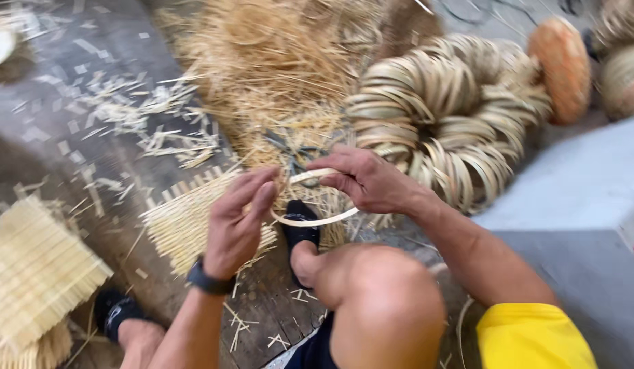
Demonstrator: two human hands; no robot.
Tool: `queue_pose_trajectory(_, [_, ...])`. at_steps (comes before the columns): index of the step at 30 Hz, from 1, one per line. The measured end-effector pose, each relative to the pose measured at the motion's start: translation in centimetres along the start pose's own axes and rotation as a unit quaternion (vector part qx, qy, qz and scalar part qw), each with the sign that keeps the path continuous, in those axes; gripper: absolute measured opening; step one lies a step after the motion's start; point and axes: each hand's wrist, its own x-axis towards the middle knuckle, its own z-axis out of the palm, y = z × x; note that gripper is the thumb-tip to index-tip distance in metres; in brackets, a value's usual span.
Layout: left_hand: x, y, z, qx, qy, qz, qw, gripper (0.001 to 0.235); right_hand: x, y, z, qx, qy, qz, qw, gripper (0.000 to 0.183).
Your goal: The person weaves bamboo strips into circular basket bases using a wooden template and shears. They repeatedly place woven mats over the template, trim excess strips, and stack the finished pieces.
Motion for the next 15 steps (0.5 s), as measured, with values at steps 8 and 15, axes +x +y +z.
queue_pose_trajectory(8, [-1.2, 3.1, -4.8, -0.374, 0.120, -0.254, 0.884, 0.041, 8.9, -5.9, 3.8, -0.080, 0.018, -0.236, 0.968, 0.018])
queue_pose_trajectory(15, [-0.1, 2.8, -6.6, -0.397, 0.043, -0.431, 0.809, 0.073, 10.8, -8.3, 9.0, -0.129, 0.010, -0.349, 0.928, 0.023])
